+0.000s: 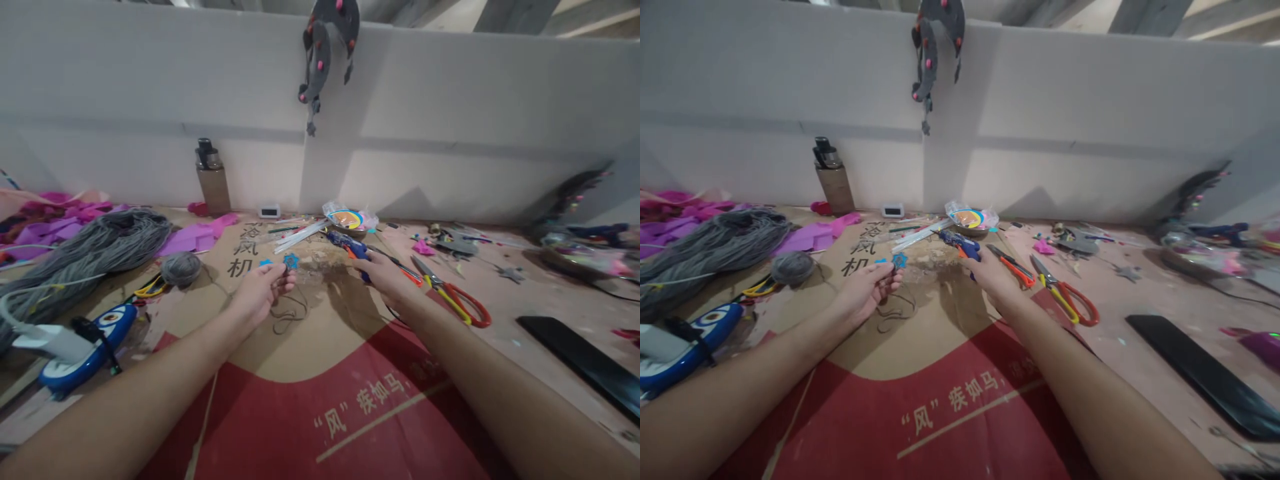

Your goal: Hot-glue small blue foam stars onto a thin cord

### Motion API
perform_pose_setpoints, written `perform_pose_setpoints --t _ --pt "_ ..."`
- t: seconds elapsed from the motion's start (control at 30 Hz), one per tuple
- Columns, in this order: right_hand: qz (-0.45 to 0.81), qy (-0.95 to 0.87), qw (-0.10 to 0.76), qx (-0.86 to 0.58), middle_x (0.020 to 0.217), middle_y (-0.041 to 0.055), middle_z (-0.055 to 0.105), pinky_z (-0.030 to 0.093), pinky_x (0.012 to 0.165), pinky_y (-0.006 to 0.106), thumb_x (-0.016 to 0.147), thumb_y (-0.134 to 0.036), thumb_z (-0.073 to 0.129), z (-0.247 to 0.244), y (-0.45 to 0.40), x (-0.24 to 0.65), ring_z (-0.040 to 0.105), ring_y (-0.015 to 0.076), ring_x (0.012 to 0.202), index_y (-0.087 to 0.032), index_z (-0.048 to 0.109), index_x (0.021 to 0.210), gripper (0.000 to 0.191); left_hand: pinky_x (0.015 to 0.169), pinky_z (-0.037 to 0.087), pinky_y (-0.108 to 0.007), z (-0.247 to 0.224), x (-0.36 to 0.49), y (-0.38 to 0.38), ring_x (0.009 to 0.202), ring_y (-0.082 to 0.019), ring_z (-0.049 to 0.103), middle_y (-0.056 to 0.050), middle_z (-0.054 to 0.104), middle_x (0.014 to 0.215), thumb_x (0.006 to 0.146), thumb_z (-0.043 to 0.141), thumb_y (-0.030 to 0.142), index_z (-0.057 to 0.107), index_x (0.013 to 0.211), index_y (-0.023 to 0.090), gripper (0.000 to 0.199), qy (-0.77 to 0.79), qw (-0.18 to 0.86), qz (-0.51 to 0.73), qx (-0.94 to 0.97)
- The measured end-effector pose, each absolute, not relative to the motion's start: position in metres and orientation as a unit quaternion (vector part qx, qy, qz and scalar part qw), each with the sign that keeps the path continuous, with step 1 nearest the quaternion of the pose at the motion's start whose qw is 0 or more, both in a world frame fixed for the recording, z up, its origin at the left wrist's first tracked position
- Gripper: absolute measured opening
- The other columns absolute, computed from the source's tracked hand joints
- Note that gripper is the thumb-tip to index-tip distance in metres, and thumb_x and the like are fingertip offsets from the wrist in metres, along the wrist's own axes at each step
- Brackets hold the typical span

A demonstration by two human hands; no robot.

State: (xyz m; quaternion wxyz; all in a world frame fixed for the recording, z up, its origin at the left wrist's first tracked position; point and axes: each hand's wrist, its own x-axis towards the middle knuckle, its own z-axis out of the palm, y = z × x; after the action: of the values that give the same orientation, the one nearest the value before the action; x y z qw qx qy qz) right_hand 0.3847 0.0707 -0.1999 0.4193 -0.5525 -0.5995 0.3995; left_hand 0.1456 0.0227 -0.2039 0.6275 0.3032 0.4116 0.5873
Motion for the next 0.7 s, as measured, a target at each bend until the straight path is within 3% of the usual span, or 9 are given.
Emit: perform_pose_setpoints --t 0.13,0.23,0.43,0.57,0.7 --pt "0.516 -0.507 0.473 -0.504 0.072 -0.0035 0.052 0.043 0.053 0.024 0.066 -0.028 0.065 -0.183 0.055 0.372 0.048 0.0096 0.058 -0.021 0.05 0.088 0.027 0.052 0.053 -0.017 -0.204 0.144 0.022 0.054 -0.009 0.063 -0.01 0.069 0.071 0.083 0.059 0.012 0.063 0.074 0.008 0.011 0.412 0.627 0.588 0.302" --pt "0.533 -0.515 0.498 -0.45 0.074 -0.0032 0.054 0.044 0.053 0.025 0.065 -0.026 0.065 -0.177 0.045 0.363 0.051 0.0106 0.06 -0.022 0.047 0.09 0.031 0.051 0.052 -0.017 -0.204 0.143 0.023 0.056 -0.01 0.064 -0.01 0.069 0.072 0.082 0.06 0.013 0.064 0.074 0.008 0.01 0.417 0.624 0.59 0.299" --pt "0.487 -0.634 0.449 -0.398 0.063 -0.0047 0.052 0.04 0.05 0.027 0.076 -0.033 0.06 -0.173 0.028 0.356 0.049 0.0119 0.052 -0.022 0.043 0.097 0.029 0.05 0.051 -0.017 -0.205 0.143 0.025 0.059 -0.01 0.065 -0.01 0.07 0.073 0.084 0.057 0.013 0.065 0.077 0.008 0.012 0.419 0.609 0.607 0.292" --pt "0.436 -0.686 0.401 -0.423 0.065 -0.0032 0.05 0.041 0.054 0.029 0.08 -0.034 0.056 -0.172 0.022 0.354 0.049 0.0128 0.055 -0.02 0.046 0.097 0.024 0.05 0.051 -0.017 -0.204 0.143 0.024 0.061 -0.012 0.066 -0.011 0.07 0.074 0.085 0.056 0.014 0.065 0.078 0.008 0.013 0.417 0.606 0.611 0.293" --pt "0.386 -0.714 0.392 -0.433 0.07 -0.0018 0.05 0.041 0.054 0.03 0.08 -0.028 0.054 -0.176 0.019 0.35 0.047 0.0138 0.056 -0.021 0.047 0.111 0.032 0.051 0.05 -0.017 -0.203 0.143 0.023 0.061 -0.012 0.066 -0.01 0.07 0.07 0.083 0.058 0.016 0.066 0.078 0.007 0.013 0.414 0.595 0.615 0.309"
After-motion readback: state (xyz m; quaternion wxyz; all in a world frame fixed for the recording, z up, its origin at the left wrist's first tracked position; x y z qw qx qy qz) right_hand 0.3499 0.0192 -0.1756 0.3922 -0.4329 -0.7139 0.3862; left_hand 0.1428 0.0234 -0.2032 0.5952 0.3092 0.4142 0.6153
